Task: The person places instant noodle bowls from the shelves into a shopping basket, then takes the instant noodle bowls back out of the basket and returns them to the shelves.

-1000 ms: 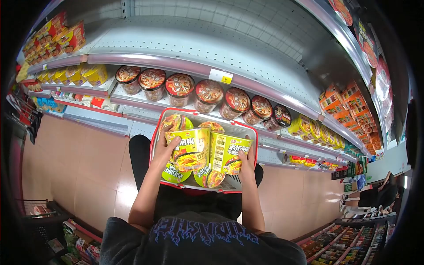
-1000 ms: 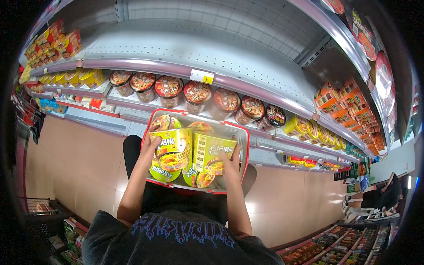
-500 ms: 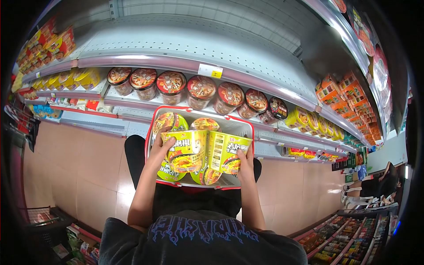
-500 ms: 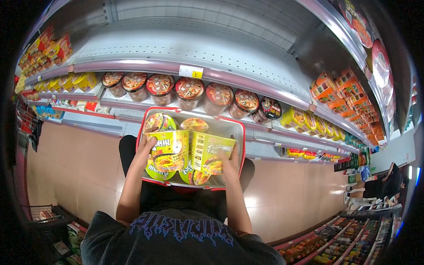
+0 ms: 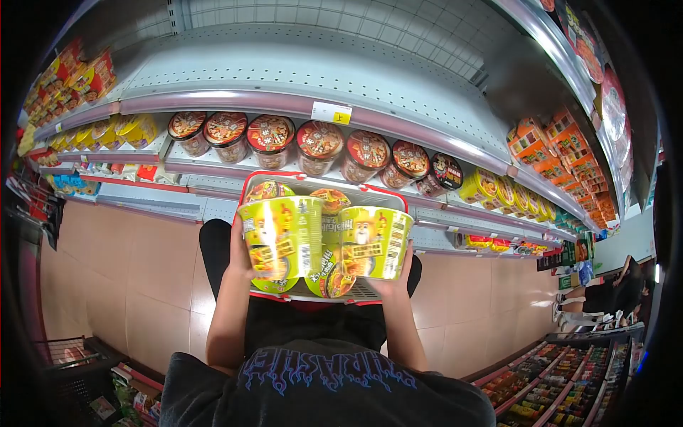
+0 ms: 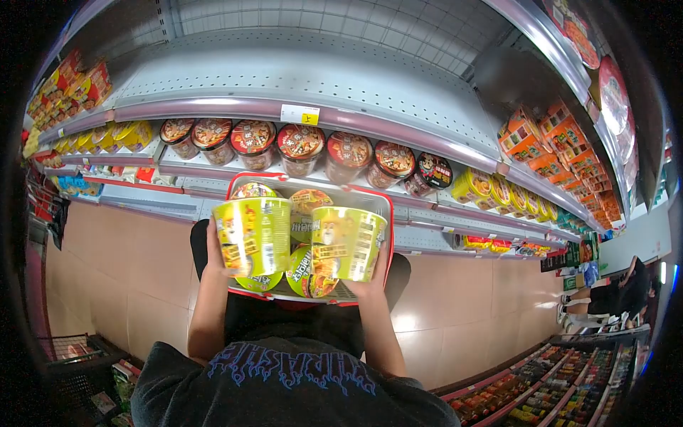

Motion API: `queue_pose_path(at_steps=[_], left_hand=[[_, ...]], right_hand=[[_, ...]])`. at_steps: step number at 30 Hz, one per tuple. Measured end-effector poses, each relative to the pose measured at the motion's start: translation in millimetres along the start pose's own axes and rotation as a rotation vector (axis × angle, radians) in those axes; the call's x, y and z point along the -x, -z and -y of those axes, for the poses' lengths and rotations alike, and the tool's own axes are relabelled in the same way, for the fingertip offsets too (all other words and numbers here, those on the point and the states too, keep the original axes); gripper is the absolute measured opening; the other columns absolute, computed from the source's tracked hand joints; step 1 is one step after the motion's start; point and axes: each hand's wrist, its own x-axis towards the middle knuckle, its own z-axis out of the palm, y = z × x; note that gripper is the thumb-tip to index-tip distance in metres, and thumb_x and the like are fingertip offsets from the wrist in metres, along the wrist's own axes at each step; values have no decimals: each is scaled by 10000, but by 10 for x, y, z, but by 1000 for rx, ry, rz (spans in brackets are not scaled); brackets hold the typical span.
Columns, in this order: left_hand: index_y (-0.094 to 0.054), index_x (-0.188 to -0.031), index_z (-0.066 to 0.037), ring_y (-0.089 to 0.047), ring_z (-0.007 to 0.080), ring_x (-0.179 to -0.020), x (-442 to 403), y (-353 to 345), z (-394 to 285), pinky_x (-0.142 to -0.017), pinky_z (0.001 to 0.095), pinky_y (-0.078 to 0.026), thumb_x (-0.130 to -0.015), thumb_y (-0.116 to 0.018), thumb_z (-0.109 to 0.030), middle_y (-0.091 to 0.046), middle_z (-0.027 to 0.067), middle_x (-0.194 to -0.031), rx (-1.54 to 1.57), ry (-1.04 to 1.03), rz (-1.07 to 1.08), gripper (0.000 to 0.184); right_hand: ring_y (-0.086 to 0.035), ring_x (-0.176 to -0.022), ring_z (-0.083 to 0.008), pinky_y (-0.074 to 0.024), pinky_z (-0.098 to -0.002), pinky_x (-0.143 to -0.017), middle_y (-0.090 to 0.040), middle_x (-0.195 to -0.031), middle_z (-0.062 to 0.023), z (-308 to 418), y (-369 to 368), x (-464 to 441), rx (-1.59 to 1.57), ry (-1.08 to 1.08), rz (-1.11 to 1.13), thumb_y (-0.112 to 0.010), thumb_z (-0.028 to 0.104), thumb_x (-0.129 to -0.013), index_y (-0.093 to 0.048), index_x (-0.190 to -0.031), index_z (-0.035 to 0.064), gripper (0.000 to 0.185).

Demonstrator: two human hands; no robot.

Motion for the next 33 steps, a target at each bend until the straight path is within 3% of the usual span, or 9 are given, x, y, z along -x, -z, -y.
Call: queue_pose_path(at_steps=[8,11,12,17,19,24,31,32,33], left_hand=[[-468,-1236,-48,-595,304,-931,-135,-22,43,-788,402,-498,-856,-421,-571,-570,166,-1123,313,-75,150,649],[-476,-1224,-38,-593,310,-913,-193,-21,134,-770,387,-499,-854,-429,-564,-568,178,-1108,270,-55,110,645],[-479,-1219,-35,-592,312,-907,-197,-25,178,-763,382,-499,-854,-432,-562,-567,183,-1103,244,-38,83,644],[-482,-1203,-13,-575,287,-862,-17,-269,437,-716,322,-480,-857,-469,-499,-558,192,-1070,414,350,239,597],[-483,-1187,0,-549,255,-857,-45,-158,547,-702,313,-457,-851,-495,-443,-555,173,-1053,506,438,114,556],[-501,-1137,1,-517,228,-896,64,-461,514,-723,317,-442,-830,-532,-382,-551,140,-1047,605,482,124,492],[-507,-1110,8,-533,214,-879,151,-518,546,-709,315,-433,-836,-532,-342,-547,177,-1066,865,580,180,446],[-512,-1098,12,-533,208,-880,159,-496,581,-708,310,-431,-835,-539,-325,-549,175,-1061,882,584,192,428],[-517,-1087,16,-533,203,-880,163,-471,613,-707,305,-429,-835,-545,-308,-552,172,-1055,898,590,208,411]], right_hand=[[-443,-1183,-362,-387,-545,-920,-363,-1381,-172,-65,489,-163,-331,-247,99,-423,566,-843,-367,-1348,102,688],[-441,-1176,-398,-436,-550,-860,-349,-1372,-226,-208,-44,-36,-445,-352,330,-426,556,-846,-343,-1355,80,702],[-455,-1190,-247,-432,-397,-789,-341,-1412,-135,-215,-23,-58,-228,-368,295,-420,478,-874,-412,-1315,118,569],[-448,-1203,-233,-401,-394,-798,-266,-1463,-95,-328,-49,-90,-342,-402,350,-414,486,-876,-382,-1348,136,589],[-447,-1205,-248,-401,-384,-784,-244,-1471,-97,-375,-39,-43,-342,-373,326,-412,481,-879,-376,-1354,139,586],[-461,-1198,-277,-406,-357,-783,-185,-1493,-84,-469,16,28,-326,-370,436,-411,465,-884,-306,-1399,142,616],[-411,-1242,-193,-405,-372,-826,-208,-1488,-67,-558,0,130,-426,-404,387,-431,466,-873,-309,-1397,169,615],[-485,-1077,-306,-491,-449,-766,-384,-1356,-151,-576,-22,156,-466,-378,290,-496,439,-854,-366,-1325,68,614],[-483,-1087,-303,-492,-443,-766,-384,-1356,-147,-587,-84,188,-485,-386,282,-502,435,-850,-367,-1325,71,614]])
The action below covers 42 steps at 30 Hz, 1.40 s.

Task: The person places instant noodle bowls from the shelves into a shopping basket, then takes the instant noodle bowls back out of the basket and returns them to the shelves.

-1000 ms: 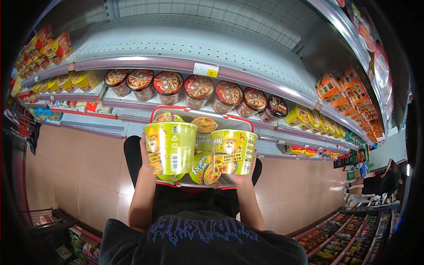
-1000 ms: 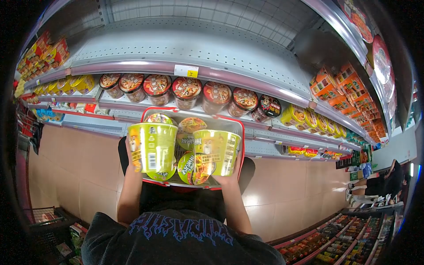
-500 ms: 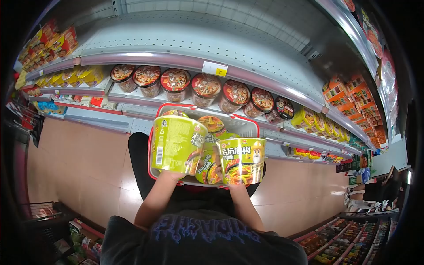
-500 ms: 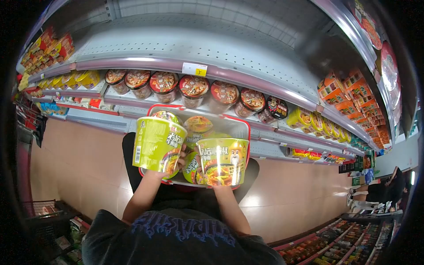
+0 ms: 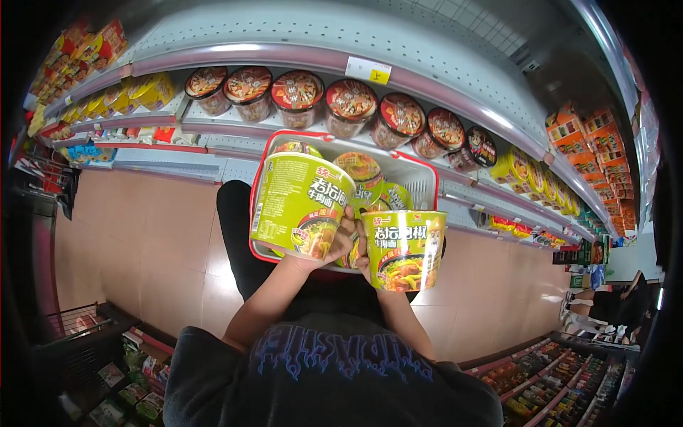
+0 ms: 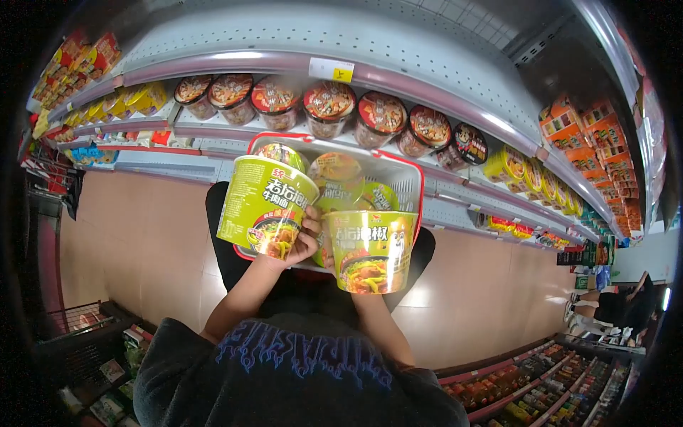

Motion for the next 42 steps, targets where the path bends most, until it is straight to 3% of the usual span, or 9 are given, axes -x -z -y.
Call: queue_pose_path(at_steps=[7,10,15,20,24,27,31,39,42], left_hand=[[-532,-1035,-36,-505,149,-886,11,83,48,-722,287,-411,-839,-547,-226,-543,37,-1003,132,99,81,273],[-537,-1041,-50,-499,134,-887,22,96,15,-739,289,-408,-841,-544,-212,-533,8,-969,160,95,50,258],[-500,-1108,-16,-494,184,-910,105,168,-156,-739,290,-413,-834,-543,-287,-526,88,-1028,76,28,-24,388],[-482,-1169,-22,-536,241,-925,295,16,-397,-737,339,-466,-863,-509,-364,-541,145,-1092,-200,-108,-51,459],[-435,-1258,-66,-517,267,-1051,644,366,-1029,-851,402,-467,-884,-480,-405,-503,128,-1229,-676,-659,-210,506],[-427,-1293,-110,-543,269,-1068,862,337,-1327,-857,433,-481,-849,-400,-600,-534,106,-1214,-772,-772,-104,662],[-403,-1317,-168,-502,279,-1123,1015,-107,-1084,-941,494,-399,-855,-339,-626,-493,81,-1271,-752,-951,-34,654],[-411,-1300,-92,-498,257,-1138,1199,-389,-969,-970,421,-395,-889,-315,-585,-509,98,-1246,-1009,-1225,-42,649],[-405,-1287,-21,-514,252,-1111,1238,-541,-982,-948,376,-414,-855,-328,-624,-521,124,-1222,-1157,-1358,-149,746]], right_hand=[[-394,-1204,-137,-468,-362,-754,-345,-1394,-100,-64,31,30,-26,-34,39,-461,414,-889,-351,-1340,125,547],[-400,-1214,-173,-462,-353,-750,-336,-1403,-103,-60,-10,-2,-21,-62,81,-459,412,-889,-337,-1350,122,558],[-405,-1180,-416,-377,-531,-935,-343,-1370,-214,25,158,54,-51,-29,17,-421,577,-841,-319,-1346,49,738],[-499,-1116,-301,-391,-452,-961,-481,-1264,-150,37,246,-6,276,119,-194,-398,529,-882,-404,-1287,57,622],[-503,-1122,-252,-401,-409,-963,-467,-1288,-116,-87,82,-82,564,280,-248,-380,459,-919,-393,-1307,87,537],[-467,-1172,-240,-404,-371,-962,-411,-1337,-115,-118,61,-189,879,348,-496,-393,332,-951,-298,-1368,96,489],[-459,-1163,-211,-412,-346,-952,-395,-1308,-132,-259,-172,-379,1197,459,-472,-450,160,-929,-112,-1418,72,601],[-343,-1236,-205,-283,-287,-1020,-218,-1436,-123,-332,-382,-790,1885,592,-323,-468,33,-865,-15,-1455,145,752],[-281,-1292,-252,-256,-332,-1045,-155,-1460,-168,-553,-633,-999,1691,561,-123,-598,136,-813,43,-1444,93,900]])
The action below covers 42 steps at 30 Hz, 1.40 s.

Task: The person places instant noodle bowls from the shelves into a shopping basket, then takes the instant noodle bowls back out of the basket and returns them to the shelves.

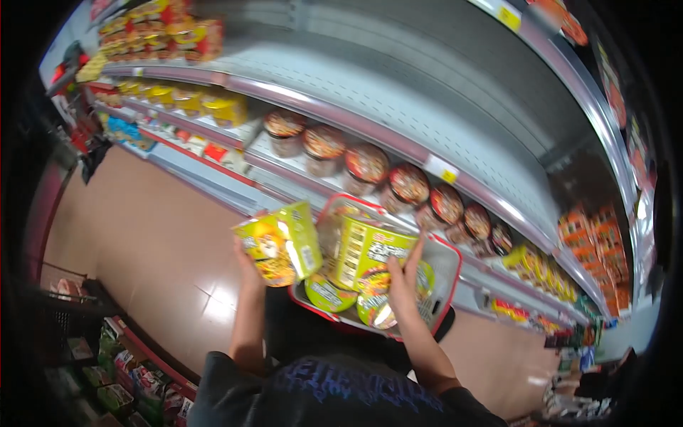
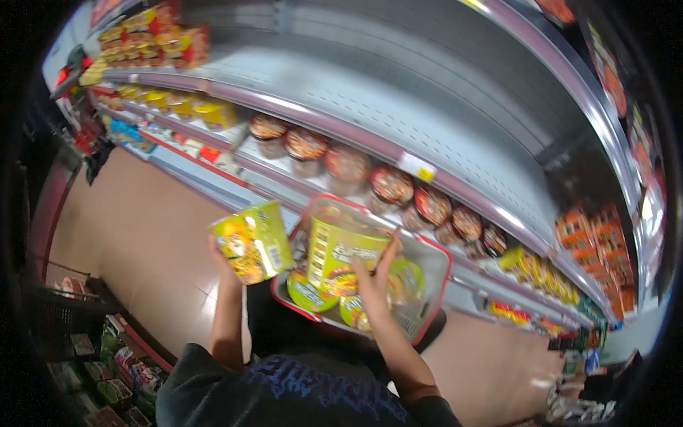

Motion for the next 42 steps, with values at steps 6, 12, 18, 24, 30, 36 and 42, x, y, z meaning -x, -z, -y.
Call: queue_pose_path(at_steps=[6,12,18,24,30,36,42], left_hand=[[-316,-1338,-1,-505,251,-1121,-317,30,-277,-938,377,-429,-739,-477,-675,-525,132,-1171,5,-122,108,916],[-315,-1348,-33,-489,255,-1149,-768,-52,-549,-965,389,-410,-716,-579,-616,-455,121,-1271,1,-242,180,899],[-213,-1374,-78,-434,209,-1176,-1266,-317,-1078,-981,343,-368,-806,-544,-503,-407,102,-1276,-21,-210,333,783],[-234,-1358,-87,-422,199,-1189,-1707,-901,-1588,-989,334,-350,-759,-687,-182,-417,96,-1277,-135,-270,455,757],[-344,-1299,-23,-493,198,-1108,-2433,-1203,-1826,-937,322,-400,-645,-798,-182,-503,115,-1202,-465,-450,409,812],[-361,-1282,30,-492,240,-1124,-3132,-1120,-1556,-942,340,-402,-575,-844,-277,-502,166,-1209,-670,-577,285,910],[-397,-1263,41,-469,261,-1149,-3349,-940,-1411,-979,351,-368,-567,-846,-295,-497,175,-1219,-697,-607,302,894]], right_hand=[[-394,-1193,-231,-315,-325,-1003,-327,-1357,-138,336,-445,-313,11,117,125,-608,84,-777,27,-1445,107,922],[-365,-1217,-225,-319,-340,-1007,-318,-1348,-130,481,-800,-660,-51,272,182,-668,148,-738,-46,-1436,69,939],[-362,-1225,-232,-324,-357,-1011,-321,-1345,-132,965,-1068,-1007,-101,413,168,-670,177,-747,-54,-1427,42,928],[-408,-1167,-204,-352,-336,-973,-374,-1298,-138,1387,-1344,-1518,-83,543,74,-682,228,-783,-171,-1376,22,809],[-533,-971,-163,-438,-300,-848,-535,-1079,-103,1447,-1407,-2298,76,531,59,-751,257,-722,-370,-1212,-1,672],[-544,-938,-174,-442,-306,-832,-544,-1056,-110,1159,-1607,-2797,58,613,-84,-738,233,-747,-397,-1164,-1,588],[-508,-1027,-209,-431,-309,-879,-486,-1141,-141,869,-1653,-2920,122,523,-146,-813,193,-651,-356,-1191,-22,739]])
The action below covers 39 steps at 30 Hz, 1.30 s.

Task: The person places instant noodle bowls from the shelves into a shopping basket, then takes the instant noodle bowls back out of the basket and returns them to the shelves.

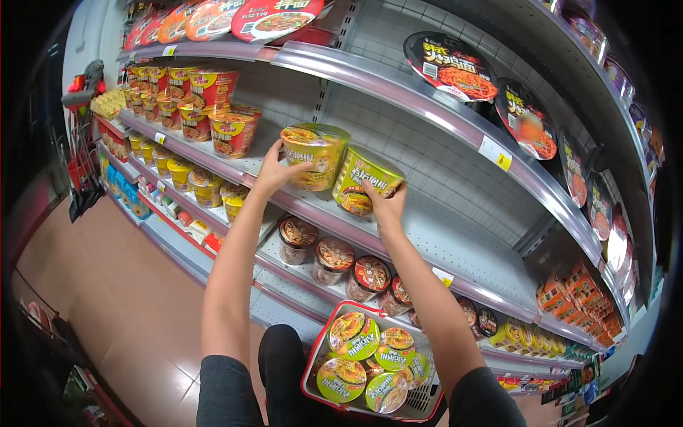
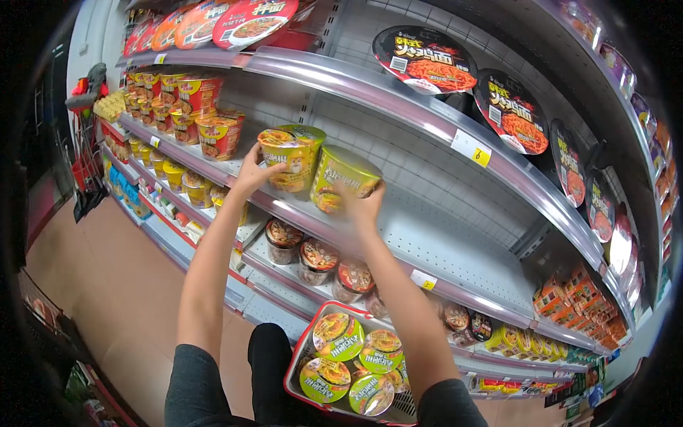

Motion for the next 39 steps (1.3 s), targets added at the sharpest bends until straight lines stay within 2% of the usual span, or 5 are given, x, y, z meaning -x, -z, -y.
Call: queue_pose_path(at_steps=[13,18,23,33,39], left_hand=[[-377,-1295,35,-476,235,-1148,40,110,27,-983,332,-366,-571,-843,-249,-512,153,-1218,70,62,91,906],[-323,-1342,4,-463,207,-1164,17,130,114,-996,319,-353,-621,-807,-129,-478,125,-1265,11,34,83,879],[-359,-1300,34,-475,267,-1147,55,127,160,-980,359,-380,-528,-861,-298,-464,173,-1233,-59,-1,-33,979],[-429,-1216,27,-520,262,-1083,88,67,196,-939,362,-410,-542,-839,-349,-506,172,-1162,-245,-116,-120,874],[-422,-1228,39,-528,256,-1072,97,39,245,-921,350,-423,-573,-825,-336,-508,179,-1160,-300,-182,-140,855]], right_hand=[[-475,-1107,-219,-422,-322,-931,-445,-1194,-119,297,96,115,-261,-179,251,-811,33,-600,-271,-1243,29,840],[-408,-1192,-267,-387,-362,-986,-361,-1288,-195,135,112,76,-78,-65,229,-850,105,-552,-88,-1334,-8,1098],[-384,-1209,-282,-329,-367,-1029,-342,-1300,-209,60,95,71,-30,15,151,-875,173,-513,-24,-1362,-31,1219],[-416,-1144,-344,-350,-390,-982,-372,-1231,-238,199,-3,222,398,331,-23,-869,308,-507,-203,-1304,-58,1101],[-431,-1116,-351,-376,-400,-950,-385,-1202,-234,277,-20,264,439,309,-43,-864,295,-525,-232,-1282,-31,1039]])
